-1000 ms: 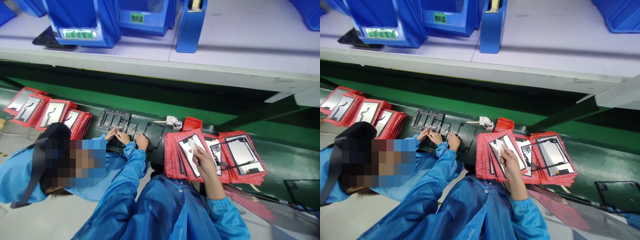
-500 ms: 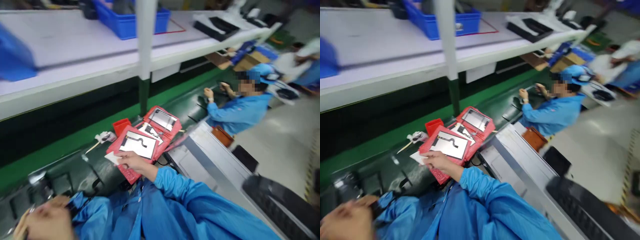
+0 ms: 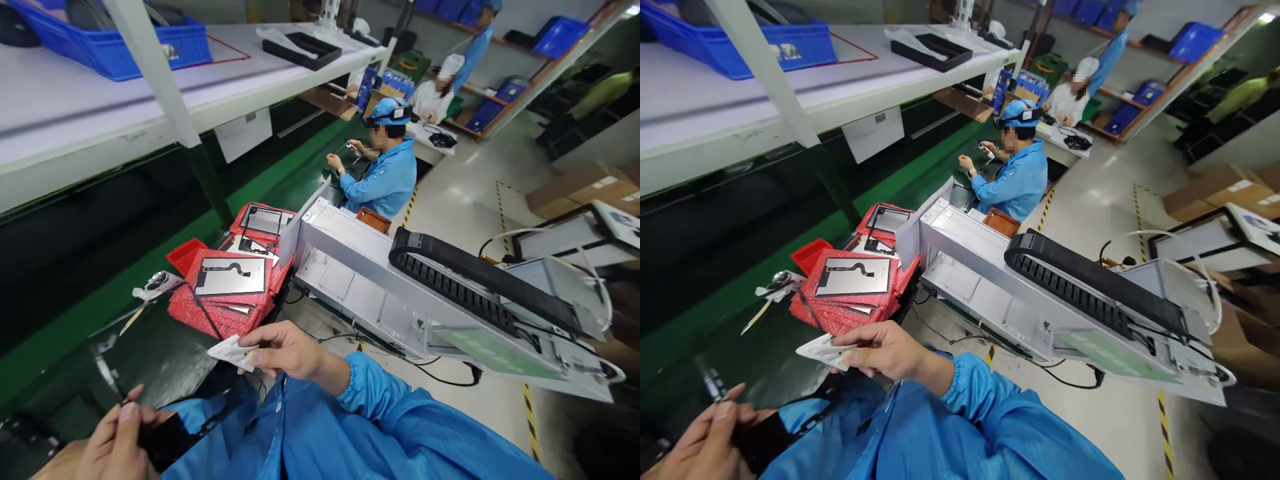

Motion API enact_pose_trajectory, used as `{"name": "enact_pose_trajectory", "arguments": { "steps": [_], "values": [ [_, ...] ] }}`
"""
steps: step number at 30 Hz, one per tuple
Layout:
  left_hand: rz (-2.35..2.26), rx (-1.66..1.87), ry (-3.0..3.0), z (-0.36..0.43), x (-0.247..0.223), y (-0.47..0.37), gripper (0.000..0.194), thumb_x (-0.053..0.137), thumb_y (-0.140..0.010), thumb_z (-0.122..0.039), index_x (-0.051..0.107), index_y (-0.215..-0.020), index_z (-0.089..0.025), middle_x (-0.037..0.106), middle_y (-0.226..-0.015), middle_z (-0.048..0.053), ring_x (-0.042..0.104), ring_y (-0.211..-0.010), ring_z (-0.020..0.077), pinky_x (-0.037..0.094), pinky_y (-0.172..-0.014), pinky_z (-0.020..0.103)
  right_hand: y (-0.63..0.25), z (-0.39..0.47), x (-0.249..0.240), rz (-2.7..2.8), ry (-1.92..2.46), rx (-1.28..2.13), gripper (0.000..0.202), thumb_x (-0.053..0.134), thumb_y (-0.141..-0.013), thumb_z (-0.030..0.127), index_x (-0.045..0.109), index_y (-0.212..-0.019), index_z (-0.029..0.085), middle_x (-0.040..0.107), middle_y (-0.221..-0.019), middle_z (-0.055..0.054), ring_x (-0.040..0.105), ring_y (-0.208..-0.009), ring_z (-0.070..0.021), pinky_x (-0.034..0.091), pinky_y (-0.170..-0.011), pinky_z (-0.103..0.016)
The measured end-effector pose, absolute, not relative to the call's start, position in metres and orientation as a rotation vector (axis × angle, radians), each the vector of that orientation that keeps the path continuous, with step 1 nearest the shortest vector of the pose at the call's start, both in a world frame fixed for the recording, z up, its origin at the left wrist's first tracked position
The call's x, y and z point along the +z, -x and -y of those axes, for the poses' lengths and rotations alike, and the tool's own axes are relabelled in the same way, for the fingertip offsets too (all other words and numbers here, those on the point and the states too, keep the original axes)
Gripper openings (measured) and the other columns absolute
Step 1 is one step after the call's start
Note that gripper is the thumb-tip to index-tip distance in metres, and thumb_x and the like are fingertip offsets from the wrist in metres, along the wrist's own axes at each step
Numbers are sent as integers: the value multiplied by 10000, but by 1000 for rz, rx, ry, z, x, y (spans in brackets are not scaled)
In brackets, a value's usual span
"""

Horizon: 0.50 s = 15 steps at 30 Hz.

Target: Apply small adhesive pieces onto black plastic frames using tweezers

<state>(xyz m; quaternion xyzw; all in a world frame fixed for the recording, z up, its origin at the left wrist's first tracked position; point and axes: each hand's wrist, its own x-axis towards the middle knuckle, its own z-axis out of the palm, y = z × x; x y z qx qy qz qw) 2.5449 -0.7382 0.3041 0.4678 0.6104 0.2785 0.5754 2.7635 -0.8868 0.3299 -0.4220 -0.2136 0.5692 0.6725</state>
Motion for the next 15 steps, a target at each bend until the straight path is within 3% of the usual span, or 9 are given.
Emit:
{"name": "enact_pose_trajectory", "arguments": {
  "steps": [2, 4, 9, 15],
  "values": [
    [-1399, 701, -1029, 770, 298, -2540, 529, 878, -601, -681, 762, -987, -339, 631, -692, -90, 599, -611, 147, 545, -604, 299, -2755, 902, 331, 518, 1006, 1282, 623, 872, -794, 605, 754, -1224, 170, 755, -848, -17, 476, -483, -40, 375, -472, -200],
    [-1368, 694, -973, 804, 294, -2528, 637, 920, -567, -700, 742, -998, -267, 600, -683, -79, 609, -598, 139, 557, -585, 275, -2746, 916, 328, 560, 1040, 1307, 614, 865, -805, 598, 757, -1224, 163, 727, -790, 3, 470, -485, -41, 366, -468, -194],
    [-1401, 750, -894, 909, 281, -2483, 734, 889, -657, -732, 693, -1136, -211, 633, -699, -65, 627, -584, 132, 567, -568, 240, -2715, 963, 312, 706, 1071, 1437, 621, 848, -805, 618, 778, -1197, 141, 671, -707, 15, 484, -501, -62, 366, -478, -204],
    [-1516, 869, -805, 1062, 262, -2434, 715, 791, -774, -754, 703, -1160, -159, 663, -631, -16, 621, -566, 150, 533, -569, 248, -2663, 1051, 287, 811, 1035, 1678, 503, 810, -870, 565, 790, -1198, 183, 663, -705, 9, 444, -508, -49, 345, -501, -202]
  ]
}}
